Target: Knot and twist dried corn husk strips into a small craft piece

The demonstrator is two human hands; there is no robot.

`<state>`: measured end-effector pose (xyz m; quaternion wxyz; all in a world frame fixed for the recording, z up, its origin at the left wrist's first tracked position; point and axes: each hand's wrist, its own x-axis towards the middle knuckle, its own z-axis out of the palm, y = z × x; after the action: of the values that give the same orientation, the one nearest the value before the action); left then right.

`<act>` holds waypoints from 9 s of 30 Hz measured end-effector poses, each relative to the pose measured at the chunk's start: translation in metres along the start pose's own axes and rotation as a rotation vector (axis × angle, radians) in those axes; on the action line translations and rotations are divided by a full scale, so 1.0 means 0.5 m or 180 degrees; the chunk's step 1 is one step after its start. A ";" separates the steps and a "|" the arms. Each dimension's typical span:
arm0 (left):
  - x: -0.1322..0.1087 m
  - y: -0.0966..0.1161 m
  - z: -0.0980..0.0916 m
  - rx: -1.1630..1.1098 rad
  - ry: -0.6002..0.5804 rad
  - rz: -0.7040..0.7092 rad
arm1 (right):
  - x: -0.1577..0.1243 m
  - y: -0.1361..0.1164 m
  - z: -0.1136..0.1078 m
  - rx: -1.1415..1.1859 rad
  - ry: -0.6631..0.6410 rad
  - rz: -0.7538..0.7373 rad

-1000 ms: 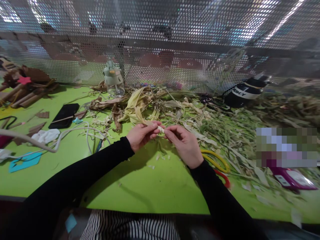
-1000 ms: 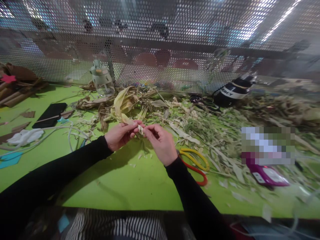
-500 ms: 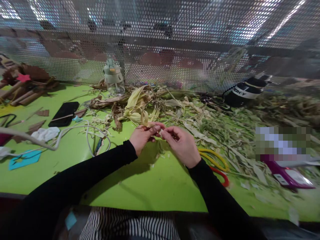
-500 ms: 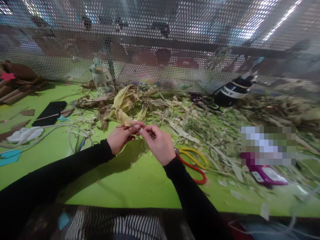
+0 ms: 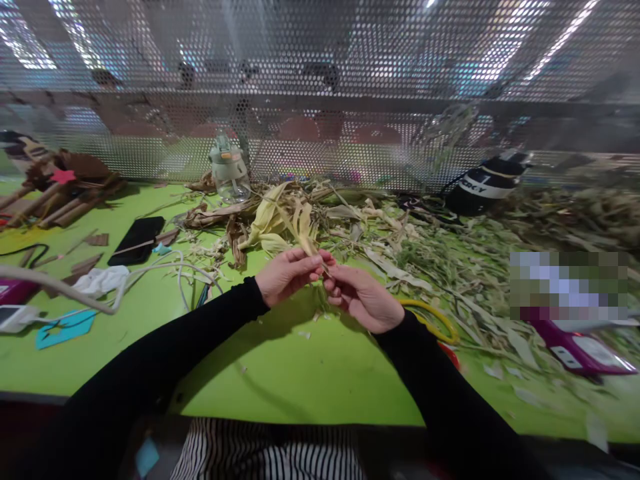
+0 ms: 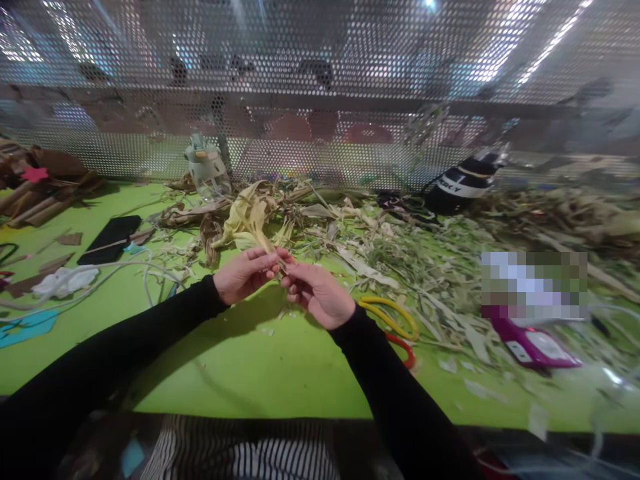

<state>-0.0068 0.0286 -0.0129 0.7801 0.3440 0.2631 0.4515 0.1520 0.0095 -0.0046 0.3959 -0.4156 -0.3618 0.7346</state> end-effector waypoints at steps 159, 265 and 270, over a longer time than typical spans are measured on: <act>-0.034 -0.009 0.043 0.1862 -0.0433 0.0480 | -0.166 -0.029 -0.052 -0.5068 0.0593 -0.1004; -0.039 0.017 0.033 0.2832 -0.0604 -0.0537 | -0.028 -0.022 -0.041 -0.2865 -0.0355 -0.2643; -0.042 0.009 0.042 0.3620 -0.0675 -0.0094 | -0.032 -0.015 -0.037 -0.2320 0.0010 -0.2152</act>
<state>-0.0035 0.0052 0.0061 0.5010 0.7488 0.3895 0.1912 0.1760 0.0024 0.0001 0.4415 -0.3875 -0.7090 0.3902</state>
